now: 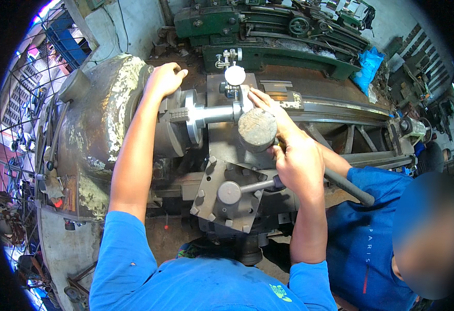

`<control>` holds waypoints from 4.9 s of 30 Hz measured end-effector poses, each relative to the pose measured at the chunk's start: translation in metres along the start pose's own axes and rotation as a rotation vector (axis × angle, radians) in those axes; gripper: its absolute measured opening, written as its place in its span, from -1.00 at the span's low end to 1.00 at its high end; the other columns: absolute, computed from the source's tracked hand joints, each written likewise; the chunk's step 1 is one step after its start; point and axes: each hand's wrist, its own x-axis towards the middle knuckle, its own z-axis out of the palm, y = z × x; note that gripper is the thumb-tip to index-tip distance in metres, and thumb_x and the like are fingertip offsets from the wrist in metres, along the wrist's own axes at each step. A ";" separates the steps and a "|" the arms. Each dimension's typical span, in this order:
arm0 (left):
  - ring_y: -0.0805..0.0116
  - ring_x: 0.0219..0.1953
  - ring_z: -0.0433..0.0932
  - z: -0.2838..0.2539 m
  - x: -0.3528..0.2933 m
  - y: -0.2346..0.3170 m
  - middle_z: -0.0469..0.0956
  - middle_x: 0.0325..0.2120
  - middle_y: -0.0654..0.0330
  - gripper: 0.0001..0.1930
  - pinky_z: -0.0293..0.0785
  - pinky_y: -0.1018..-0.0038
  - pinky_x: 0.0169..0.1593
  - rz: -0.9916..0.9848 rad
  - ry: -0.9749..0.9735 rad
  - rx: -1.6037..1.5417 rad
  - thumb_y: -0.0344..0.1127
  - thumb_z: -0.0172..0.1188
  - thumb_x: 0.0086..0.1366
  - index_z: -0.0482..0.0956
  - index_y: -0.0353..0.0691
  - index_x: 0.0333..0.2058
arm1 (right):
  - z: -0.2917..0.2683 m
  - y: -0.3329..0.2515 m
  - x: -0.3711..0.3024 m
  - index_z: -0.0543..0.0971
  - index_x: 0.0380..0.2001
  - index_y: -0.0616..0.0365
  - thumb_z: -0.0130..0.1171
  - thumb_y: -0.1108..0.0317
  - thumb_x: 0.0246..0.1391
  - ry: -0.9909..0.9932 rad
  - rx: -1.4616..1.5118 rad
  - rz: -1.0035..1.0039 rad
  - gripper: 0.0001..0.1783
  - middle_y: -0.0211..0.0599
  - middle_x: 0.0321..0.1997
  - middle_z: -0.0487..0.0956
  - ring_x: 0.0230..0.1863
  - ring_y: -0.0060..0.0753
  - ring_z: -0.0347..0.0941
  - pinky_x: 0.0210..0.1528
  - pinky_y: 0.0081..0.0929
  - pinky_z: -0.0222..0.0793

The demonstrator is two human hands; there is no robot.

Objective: The person operates a metal lathe, using a wrench to tighten a chuck and a rubber mallet to adjust a metal component. The person repeatedly taps the component while holding it in place.

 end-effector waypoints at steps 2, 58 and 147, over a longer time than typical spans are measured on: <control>-0.04 0.08 0.67 0.003 0.008 -0.002 0.72 -0.04 -0.10 -0.55 0.54 0.15 0.22 0.006 -0.029 0.032 0.03 0.28 0.36 0.74 -0.22 0.00 | 0.001 0.000 0.000 0.71 -0.15 0.15 0.32 0.37 0.10 0.037 0.021 -0.022 -0.77 0.04 -0.33 0.70 -0.25 0.16 0.65 -0.15 -0.02 0.53; -0.10 0.04 0.63 -0.004 -0.097 -0.003 0.69 -0.04 -0.06 -0.69 0.54 0.17 0.16 0.158 0.366 -0.135 -0.22 0.30 0.32 0.69 -0.32 -0.08 | -0.009 -0.011 0.003 0.74 -0.19 0.05 0.35 0.26 0.13 -0.111 -0.076 0.167 -0.80 0.00 -0.43 0.70 -0.30 0.15 0.66 -0.17 -0.02 0.55; 0.13 0.38 0.42 -0.005 -0.083 0.009 0.63 0.18 0.10 -0.61 0.23 0.10 0.41 0.164 0.046 0.191 -0.13 0.17 0.42 0.68 -0.04 0.15 | -0.019 -0.005 0.012 0.72 -0.17 0.26 0.25 0.55 0.11 -0.161 0.164 0.180 -0.79 -0.06 -0.34 0.76 -0.26 -0.13 0.76 -0.19 -0.33 0.58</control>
